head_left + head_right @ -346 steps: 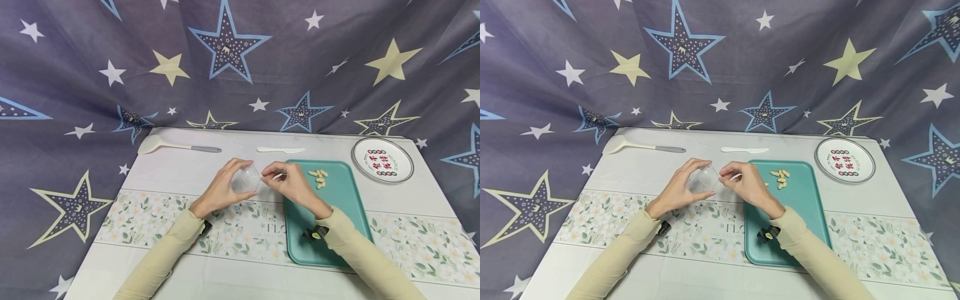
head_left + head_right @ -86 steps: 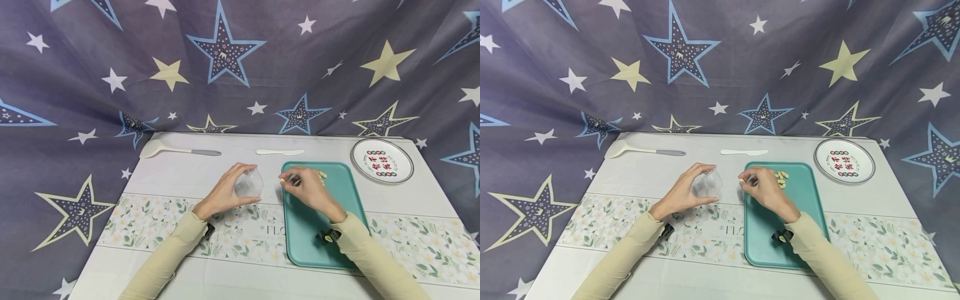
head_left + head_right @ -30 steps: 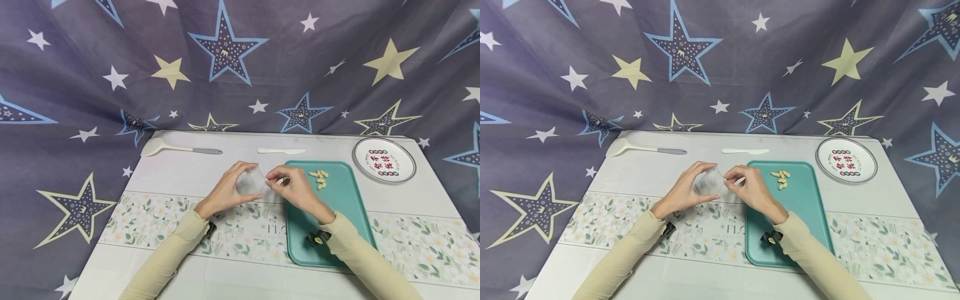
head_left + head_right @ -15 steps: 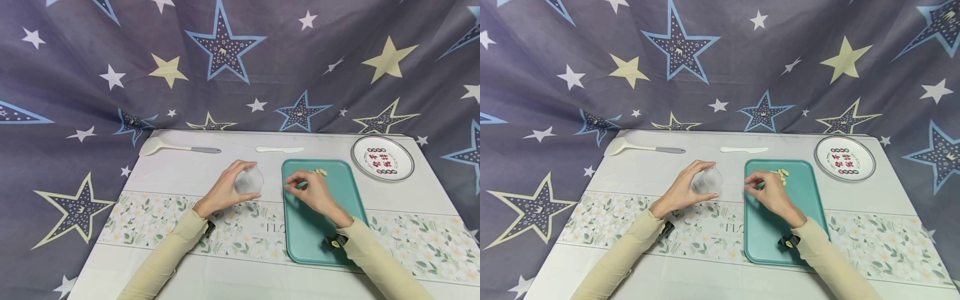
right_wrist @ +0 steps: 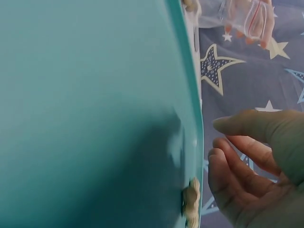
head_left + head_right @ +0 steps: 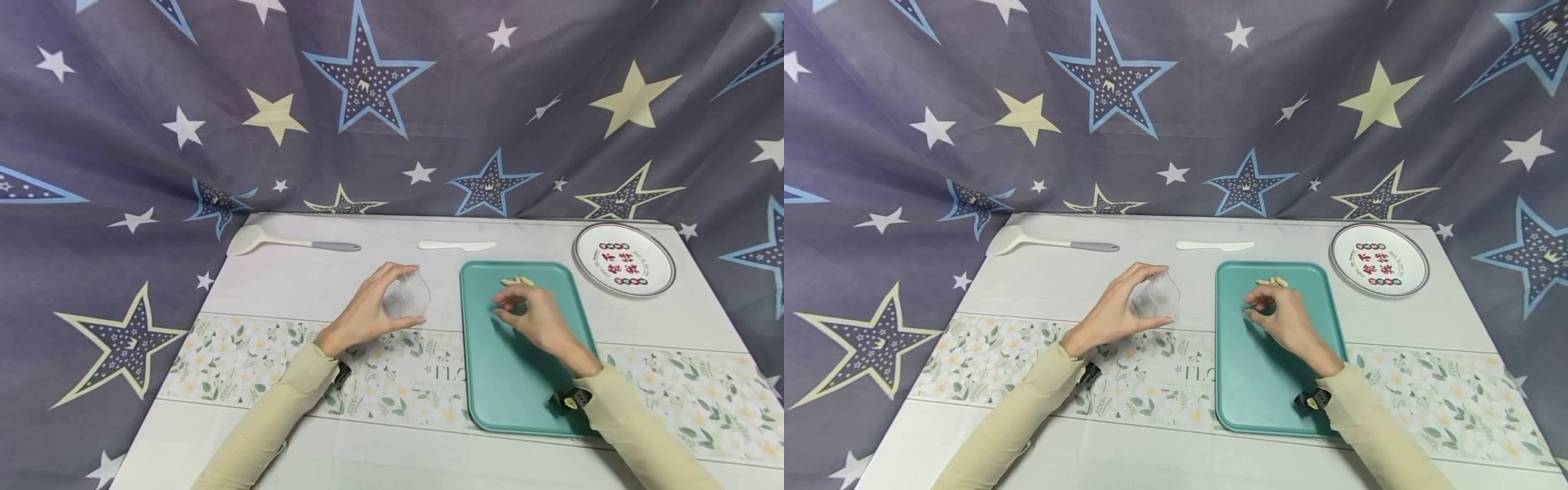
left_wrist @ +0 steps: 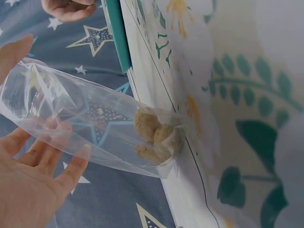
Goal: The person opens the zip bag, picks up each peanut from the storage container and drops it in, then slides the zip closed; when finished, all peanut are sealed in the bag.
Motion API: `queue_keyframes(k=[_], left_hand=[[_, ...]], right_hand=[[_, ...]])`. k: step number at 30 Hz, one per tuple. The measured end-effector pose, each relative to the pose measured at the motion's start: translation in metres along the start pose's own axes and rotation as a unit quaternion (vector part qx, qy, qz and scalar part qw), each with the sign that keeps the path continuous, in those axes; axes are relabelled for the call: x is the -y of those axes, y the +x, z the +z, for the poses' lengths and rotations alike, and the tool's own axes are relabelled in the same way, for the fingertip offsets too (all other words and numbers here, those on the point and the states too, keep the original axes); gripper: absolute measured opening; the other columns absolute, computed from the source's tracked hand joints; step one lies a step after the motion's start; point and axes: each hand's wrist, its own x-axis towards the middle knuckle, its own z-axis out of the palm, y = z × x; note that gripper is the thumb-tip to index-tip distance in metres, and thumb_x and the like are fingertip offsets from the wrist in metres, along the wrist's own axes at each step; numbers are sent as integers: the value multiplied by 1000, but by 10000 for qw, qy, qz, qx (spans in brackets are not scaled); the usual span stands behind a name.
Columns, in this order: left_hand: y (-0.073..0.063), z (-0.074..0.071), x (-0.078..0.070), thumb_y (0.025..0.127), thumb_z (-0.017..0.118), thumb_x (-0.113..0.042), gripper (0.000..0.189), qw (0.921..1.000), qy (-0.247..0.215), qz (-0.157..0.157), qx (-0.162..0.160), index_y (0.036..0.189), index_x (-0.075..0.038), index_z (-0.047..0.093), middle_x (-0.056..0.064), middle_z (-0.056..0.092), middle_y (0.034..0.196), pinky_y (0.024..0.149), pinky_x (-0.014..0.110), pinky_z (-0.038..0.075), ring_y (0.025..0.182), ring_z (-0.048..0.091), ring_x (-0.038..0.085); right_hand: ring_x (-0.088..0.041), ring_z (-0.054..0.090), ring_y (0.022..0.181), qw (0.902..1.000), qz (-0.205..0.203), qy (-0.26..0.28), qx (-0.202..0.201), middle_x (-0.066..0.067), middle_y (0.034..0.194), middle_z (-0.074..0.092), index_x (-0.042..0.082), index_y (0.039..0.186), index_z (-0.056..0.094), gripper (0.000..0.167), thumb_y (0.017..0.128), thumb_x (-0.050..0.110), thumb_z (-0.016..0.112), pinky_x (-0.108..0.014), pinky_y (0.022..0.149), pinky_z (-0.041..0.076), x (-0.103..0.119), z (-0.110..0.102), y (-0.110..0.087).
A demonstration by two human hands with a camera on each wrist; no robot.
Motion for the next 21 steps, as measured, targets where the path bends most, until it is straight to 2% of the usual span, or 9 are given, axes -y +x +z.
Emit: queue_keyframes(k=[3,9,16,21], left_hand=[[0,0,1,77,93,-41,90,10000,-24,18,-5,153,-17,50,0,59,144,118,36,47,136,55,16],[0,0,1,78,92,-42,89,10000,-90,37,-3,153,-18,50,4,60,144,117,37,48,136,56,16],[-2,0,2,77,93,-40,89,10000,-80,54,-4,152,-15,51,2,60,143,114,40,50,133,57,17],[-1,0,1,78,93,-40,89,10000,-68,59,-12,151,-12,51,4,60,143,114,40,50,133,57,18]], right_hand=[[-29,74,81,9999,-9,-129,-53,-16,96,79,-1,103,77,23,81,-7,82,-46,75,64,-4,-5,-2],[-32,75,84,9990,120,-420,-123,-16,96,79,0,103,78,22,82,-7,81,-47,74,62,-8,-17,-4],[-32,75,87,9969,125,-773,-106,-15,99,78,3,105,78,26,81,-7,81,-53,80,60,-20,-25,-8],[-32,75,89,9963,152,-842,-29,-14,101,78,4,103,79,25,81,-7,81,-52,80,61,-26,-27,-9]])
